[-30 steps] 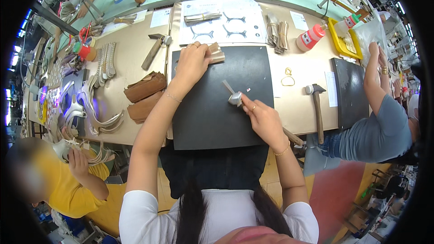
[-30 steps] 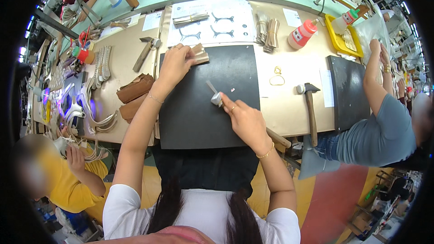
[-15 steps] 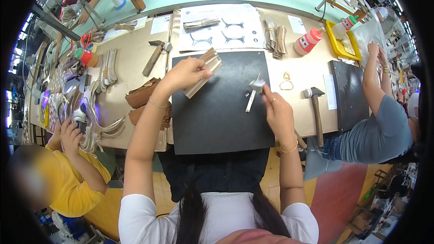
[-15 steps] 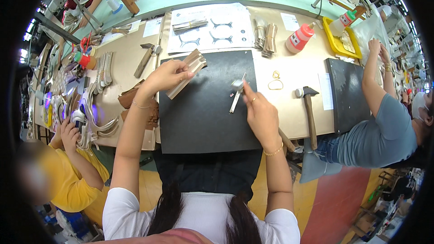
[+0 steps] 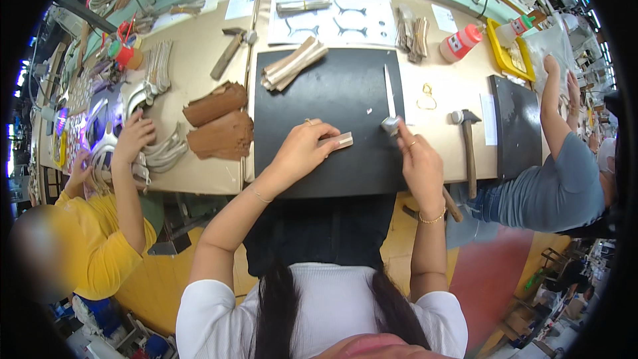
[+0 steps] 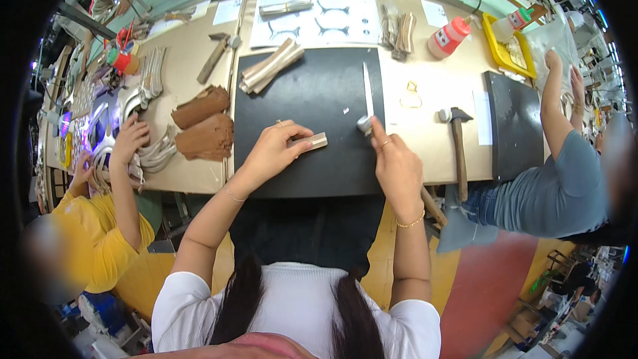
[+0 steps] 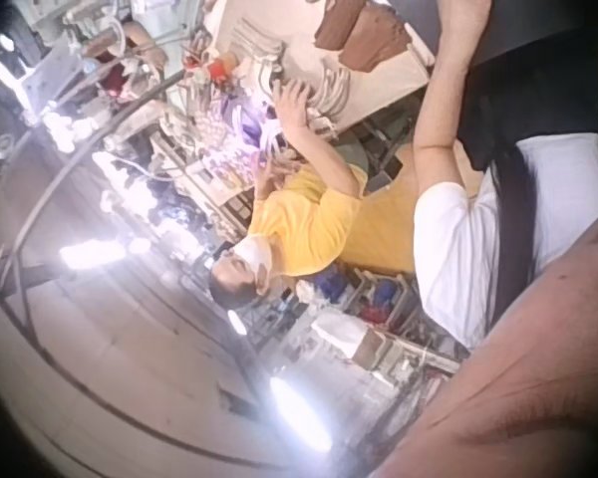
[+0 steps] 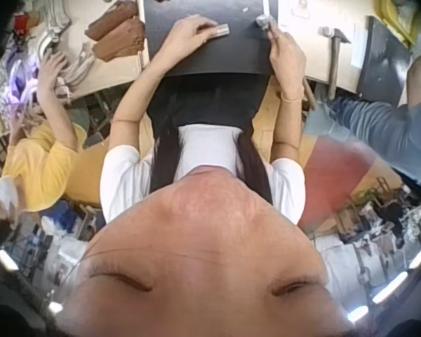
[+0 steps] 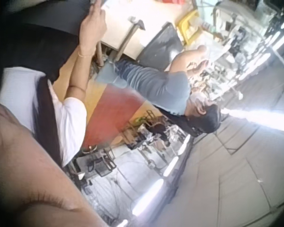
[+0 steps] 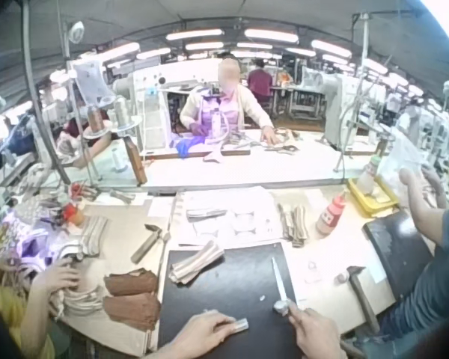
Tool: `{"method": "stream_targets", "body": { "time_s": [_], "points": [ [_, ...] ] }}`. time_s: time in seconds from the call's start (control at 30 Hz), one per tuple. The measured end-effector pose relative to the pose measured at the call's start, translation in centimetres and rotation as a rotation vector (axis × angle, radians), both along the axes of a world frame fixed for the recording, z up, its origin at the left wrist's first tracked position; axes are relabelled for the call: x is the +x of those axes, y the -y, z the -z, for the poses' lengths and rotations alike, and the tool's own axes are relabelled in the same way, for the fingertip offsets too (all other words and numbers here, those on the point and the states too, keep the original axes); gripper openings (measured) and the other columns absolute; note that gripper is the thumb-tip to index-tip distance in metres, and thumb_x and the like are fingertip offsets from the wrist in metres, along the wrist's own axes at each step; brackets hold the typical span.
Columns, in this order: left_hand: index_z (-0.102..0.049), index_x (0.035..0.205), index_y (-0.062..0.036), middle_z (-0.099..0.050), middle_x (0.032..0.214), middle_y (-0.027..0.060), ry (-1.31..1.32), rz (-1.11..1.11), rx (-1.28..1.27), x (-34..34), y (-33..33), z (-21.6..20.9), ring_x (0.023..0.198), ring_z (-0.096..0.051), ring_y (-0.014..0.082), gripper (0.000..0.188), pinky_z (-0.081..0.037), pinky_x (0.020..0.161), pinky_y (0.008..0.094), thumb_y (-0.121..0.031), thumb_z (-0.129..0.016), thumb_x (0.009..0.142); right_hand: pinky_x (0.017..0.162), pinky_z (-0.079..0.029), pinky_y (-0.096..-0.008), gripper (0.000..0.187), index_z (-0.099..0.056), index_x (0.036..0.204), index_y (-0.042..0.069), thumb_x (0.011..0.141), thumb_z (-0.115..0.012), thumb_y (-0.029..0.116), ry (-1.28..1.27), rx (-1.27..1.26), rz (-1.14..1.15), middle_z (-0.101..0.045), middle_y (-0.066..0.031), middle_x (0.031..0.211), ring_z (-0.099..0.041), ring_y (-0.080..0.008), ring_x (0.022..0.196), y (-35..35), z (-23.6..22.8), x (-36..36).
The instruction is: The person repeatedly picks up small metal strips and rubs their edges with a handheld tool on a black mat. They occasionally set the tool down, pick up a stack of strips, and resume rubbing individual pieces. Coworkers are visible at adjacent stations performing similar tasks.
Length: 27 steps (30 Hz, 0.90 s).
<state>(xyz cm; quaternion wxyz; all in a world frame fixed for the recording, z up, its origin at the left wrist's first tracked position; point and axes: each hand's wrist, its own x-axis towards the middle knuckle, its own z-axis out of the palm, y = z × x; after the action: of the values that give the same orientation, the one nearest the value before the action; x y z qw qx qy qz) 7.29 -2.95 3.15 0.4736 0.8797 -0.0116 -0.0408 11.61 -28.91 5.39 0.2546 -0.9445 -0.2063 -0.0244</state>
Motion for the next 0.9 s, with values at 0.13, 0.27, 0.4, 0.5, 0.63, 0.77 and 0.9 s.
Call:
{"method": "stream_targets", "body": {
  "time_s": [0.13, 0.27, 0.4, 0.5, 0.63, 0.77, 0.9],
  "points": [
    [-0.076, 0.101, -0.0072, -0.068, 0.092, 0.0051, 0.215, -0.112, 0.287, -2.3, 2.6, 1.7, 0.087, -0.064, 0.0245, 0.013, -0.041, 0.082, 0.0374, -0.013, -0.076, 0.089, 0.067, -0.052, -0.0433, 0.042, -0.064, 0.141, 0.019, 0.1, -0.064, 0.011, -0.064, 0.159, -0.01, -0.064, -0.0124, 0.084, -0.065, -0.0326, 0.071, 0.0, 0.0, -2.2],
    [-0.078, 0.102, -0.0082, -0.068, 0.092, 0.002, 0.259, -0.177, 0.246, -2.5, 2.8, 2.5, 0.092, -0.062, 0.0208, 0.015, -0.038, 0.087, 0.0372, -0.013, -0.077, 0.088, 0.067, -0.052, -0.042, 0.041, -0.064, 0.141, 0.018, 0.1, -0.063, 0.011, -0.095, 0.171, -0.043, -0.064, -0.012, 0.084, -0.065, -0.0322, 0.071, -1.2, 0.3, -3.9],
    [-0.08, 0.101, -0.0112, -0.067, 0.09, -0.0007, 0.289, -0.131, 0.265, -2.4, 2.6, 2.4, 0.086, -0.059, 0.0192, 0.014, -0.035, 0.085, 0.0358, -0.013, -0.077, 0.087, 0.065, -0.051, -0.0421, 0.041, -0.064, 0.141, 0.018, 0.1, -0.063, 0.012, -0.091, 0.121, -0.054, -0.062, -0.0113, 0.082, -0.063, -0.032, 0.069, -2.2, 0.5, -4.2],
    [-0.08, 0.1, -0.0146, -0.064, 0.088, -0.0029, 0.375, -0.073, 0.325, -2.4, 2.4, 2.3, 0.084, -0.057, 0.0175, 0.015, -0.033, 0.084, 0.037, -0.014, -0.078, 0.085, 0.063, -0.051, -0.0425, 0.041, -0.064, 0.141, 0.018, 0.1, -0.063, 0.013, -0.083, 0.112, -0.05, -0.061, -0.0113, 0.08, -0.063, -0.032, 0.068, -2.6, 0.8, -4.4],
    [-0.08, 0.098, -0.0184, -0.061, 0.086, -0.0054, 0.503, 0.03, 0.479, -2.4, 2.0, 2.4, 0.086, -0.058, 0.0146, 0.015, -0.032, 0.084, 0.0401, -0.016, -0.08, 0.083, 0.063, -0.051, -0.0428, 0.043, -0.062, 0.143, 0.019, 0.101, -0.063, 0.013, -0.063, 0.109, -0.048, -0.061, -0.0116, 0.081, -0.063, -0.0318, 0.067, -2.6, 1.2, -4.6],
    [-0.079, 0.097, -0.0195, -0.061, 0.087, -0.0061, 0.625, 0.138, 0.556, -1.9, 1.2, 2.5, 0.088, -0.058, 0.0133, 0.014, -0.031, 0.084, 0.0421, -0.019, -0.08, 0.082, 0.062, -0.051, -0.0433, 0.044, -0.062, 0.144, 0.019, 0.1, -0.064, 0.012, -0.047, 0.09, -0.046, -0.061, -0.0116, 0.081, -0.062, -0.0318, 0.067, -2.7, 1.0, -4.4],
    [-0.079, 0.097, -0.0187, -0.059, 0.088, -0.0059, 0.69, 0.222, 0.635, -1.5, 0.6, 2.5, 0.09, -0.058, 0.0128, 0.015, -0.031, 0.085, 0.0431, -0.02, -0.078, 0.082, 0.061, -0.051, -0.0428, 0.046, -0.061, 0.144, 0.019, 0.099, -0.065, 0.012, -0.02, 0.128, -0.055, -0.06, -0.0109, 0.081, -0.062, -0.0312, 0.066, -3.1, 0.2, -4.4]
  ]
}}
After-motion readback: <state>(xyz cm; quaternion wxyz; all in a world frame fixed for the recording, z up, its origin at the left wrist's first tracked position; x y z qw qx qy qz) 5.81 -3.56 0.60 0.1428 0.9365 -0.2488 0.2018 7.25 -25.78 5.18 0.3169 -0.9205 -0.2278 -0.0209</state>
